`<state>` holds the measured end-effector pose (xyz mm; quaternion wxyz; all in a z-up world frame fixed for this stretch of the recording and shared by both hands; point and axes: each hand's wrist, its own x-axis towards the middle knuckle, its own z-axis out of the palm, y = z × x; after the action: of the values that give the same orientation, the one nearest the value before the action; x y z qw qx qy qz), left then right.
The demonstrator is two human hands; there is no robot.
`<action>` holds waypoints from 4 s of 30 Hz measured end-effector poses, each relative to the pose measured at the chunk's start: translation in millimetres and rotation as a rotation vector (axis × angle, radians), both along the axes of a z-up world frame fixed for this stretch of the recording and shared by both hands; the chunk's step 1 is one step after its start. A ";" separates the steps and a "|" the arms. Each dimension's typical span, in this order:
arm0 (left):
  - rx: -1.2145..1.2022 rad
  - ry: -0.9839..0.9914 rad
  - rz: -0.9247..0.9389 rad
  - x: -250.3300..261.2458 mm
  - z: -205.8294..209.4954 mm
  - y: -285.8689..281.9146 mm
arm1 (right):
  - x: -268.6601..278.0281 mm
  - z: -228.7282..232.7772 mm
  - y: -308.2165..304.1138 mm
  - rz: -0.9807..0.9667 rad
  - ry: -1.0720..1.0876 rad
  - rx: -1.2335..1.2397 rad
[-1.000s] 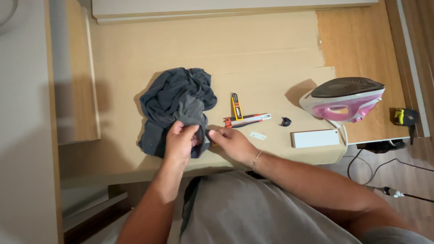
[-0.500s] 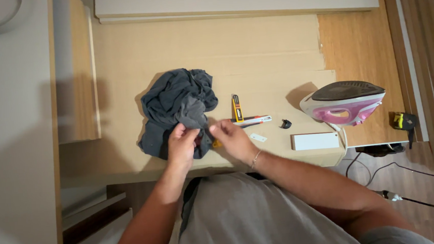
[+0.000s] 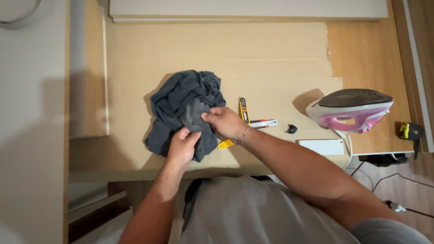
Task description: Applying and trimming edge banding on a wooden board using an iron and a utility knife
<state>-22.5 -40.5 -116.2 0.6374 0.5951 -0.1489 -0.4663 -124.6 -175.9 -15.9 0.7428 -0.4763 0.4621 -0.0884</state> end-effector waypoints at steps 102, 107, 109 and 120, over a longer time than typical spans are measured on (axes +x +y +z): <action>0.111 -0.989 -0.425 -76.7 124.8 -115.2 | -190.3 49.1 -27.2 -0.272 0.049 -0.082; -0.015 -0.792 -0.314 -88.1 137.9 -78.1 | -189.7 72.9 -22.3 -0.468 -0.154 -0.178; -0.129 -0.794 -0.252 -90.5 142.6 -70.8 | -184.8 82.7 -21.0 -0.471 -0.122 -0.362; -0.305 -1.208 -0.169 -74.8 147.0 -58.8 | -157.7 102.1 -3.8 -0.294 0.115 -0.734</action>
<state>-97.3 -99.3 30.7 0.4795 0.6419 -0.5943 -0.0699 -282.3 -179.6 86.3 0.4757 -0.6430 0.5038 -0.3262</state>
